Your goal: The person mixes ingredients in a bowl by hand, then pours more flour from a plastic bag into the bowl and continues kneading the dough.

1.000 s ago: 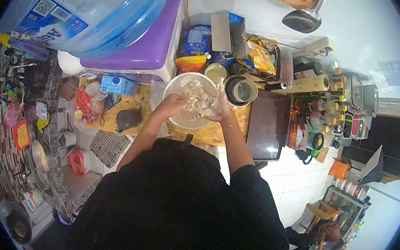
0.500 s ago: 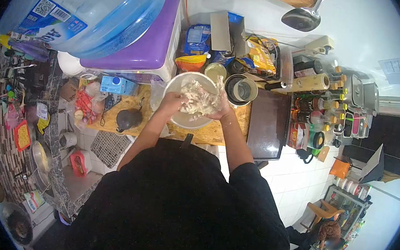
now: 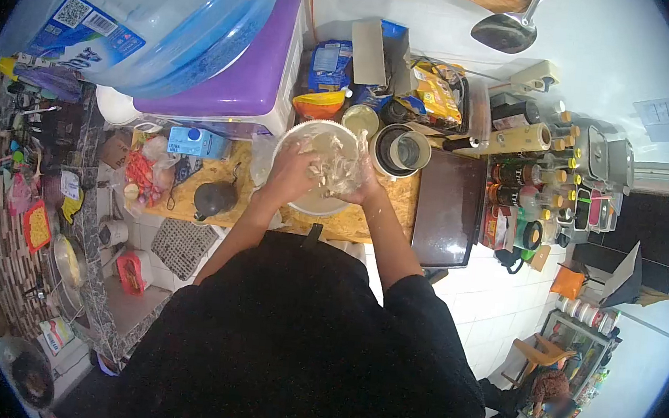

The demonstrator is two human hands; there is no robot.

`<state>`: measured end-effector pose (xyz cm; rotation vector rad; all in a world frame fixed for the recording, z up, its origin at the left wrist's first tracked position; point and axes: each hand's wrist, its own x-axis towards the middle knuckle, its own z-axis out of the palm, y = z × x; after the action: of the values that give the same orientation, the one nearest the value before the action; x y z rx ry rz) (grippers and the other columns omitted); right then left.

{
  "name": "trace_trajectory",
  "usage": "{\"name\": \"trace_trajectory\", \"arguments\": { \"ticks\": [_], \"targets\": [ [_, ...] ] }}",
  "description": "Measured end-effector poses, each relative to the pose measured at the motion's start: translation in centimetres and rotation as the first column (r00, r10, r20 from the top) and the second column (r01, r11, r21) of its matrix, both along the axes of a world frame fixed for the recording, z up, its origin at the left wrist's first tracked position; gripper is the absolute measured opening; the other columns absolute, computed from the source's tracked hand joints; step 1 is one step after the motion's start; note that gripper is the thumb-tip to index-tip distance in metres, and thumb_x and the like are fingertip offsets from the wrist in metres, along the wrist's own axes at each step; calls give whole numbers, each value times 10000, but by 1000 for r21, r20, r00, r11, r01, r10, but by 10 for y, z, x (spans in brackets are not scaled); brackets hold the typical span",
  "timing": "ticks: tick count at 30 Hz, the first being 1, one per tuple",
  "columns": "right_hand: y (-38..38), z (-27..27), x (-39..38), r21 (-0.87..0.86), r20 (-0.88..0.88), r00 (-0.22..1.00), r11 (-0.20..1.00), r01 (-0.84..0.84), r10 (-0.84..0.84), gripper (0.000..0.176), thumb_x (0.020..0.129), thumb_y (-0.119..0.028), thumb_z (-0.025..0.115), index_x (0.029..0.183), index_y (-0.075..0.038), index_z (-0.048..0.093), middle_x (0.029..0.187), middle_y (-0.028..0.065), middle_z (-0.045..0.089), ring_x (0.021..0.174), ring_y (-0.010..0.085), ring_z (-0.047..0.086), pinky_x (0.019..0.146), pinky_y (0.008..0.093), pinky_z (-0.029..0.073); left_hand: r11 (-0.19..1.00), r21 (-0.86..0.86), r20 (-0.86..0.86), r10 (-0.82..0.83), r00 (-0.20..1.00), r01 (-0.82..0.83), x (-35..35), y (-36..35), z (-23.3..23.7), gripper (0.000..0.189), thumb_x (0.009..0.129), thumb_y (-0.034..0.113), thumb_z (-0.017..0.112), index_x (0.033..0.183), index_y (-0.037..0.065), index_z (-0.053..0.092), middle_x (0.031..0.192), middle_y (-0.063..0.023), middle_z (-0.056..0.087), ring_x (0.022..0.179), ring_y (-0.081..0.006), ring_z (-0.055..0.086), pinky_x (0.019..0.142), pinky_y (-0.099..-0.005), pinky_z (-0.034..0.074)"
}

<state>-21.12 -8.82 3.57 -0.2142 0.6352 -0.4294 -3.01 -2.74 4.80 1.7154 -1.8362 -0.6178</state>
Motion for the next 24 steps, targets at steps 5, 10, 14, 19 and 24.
{"name": "trace_trajectory", "arguments": {
  "ticks": [5,10,14,19,24],
  "targets": [
    [0,9,4,53,53,997,997,47,-49,826,800,-809,355,1315,-183,510,1222,68,594,1035,272,591,885,474,472,987,-80,24,-135,991,137,1,-4,-9,414,665,209,756,1069,141,691,1245,-194,530,1239,-426,400,1061,-500,316],
    [2,5,8,57,12,998,996,67,-68,834,800,-810,363,1347,-189,463,1228,71,574,1020,242,579,897,441,458,994,-72,51,-80,996,83,-2,-3,-9,401,659,193,748,1047,111,693,1251,-169,545,1271,-391,392,1065,-489,317],
    [4,12,14,56,40,997,996,69,-71,849,787,-824,361,1343,-193,470,1234,78,571,1020,254,576,897,465,454,993,-92,74,-62,995,69,0,-2,-13,402,657,186,747,1041,84,686,1220,-169,572,1249,-385,423,1060,-472,330],
    [8,14,12,89,61,992,991,104,-109,884,773,-842,342,1346,-183,476,1287,94,548,1078,304,563,927,518,435,996,-85,70,-11,998,17,-3,-2,-26,370,668,164,747,1025,84,690,1155,-194,604,1205,-392,464,1009,-448,397],
    [8,1,0,35,291,951,995,98,-104,887,779,-829,347,1348,-164,488,1337,123,528,1168,342,535,960,556,425,999,-48,81,19,996,-15,-3,-2,-24,326,678,149,736,989,66,685,1084,-186,626,1115,-374,520,942,-435,452]
  ]
}}
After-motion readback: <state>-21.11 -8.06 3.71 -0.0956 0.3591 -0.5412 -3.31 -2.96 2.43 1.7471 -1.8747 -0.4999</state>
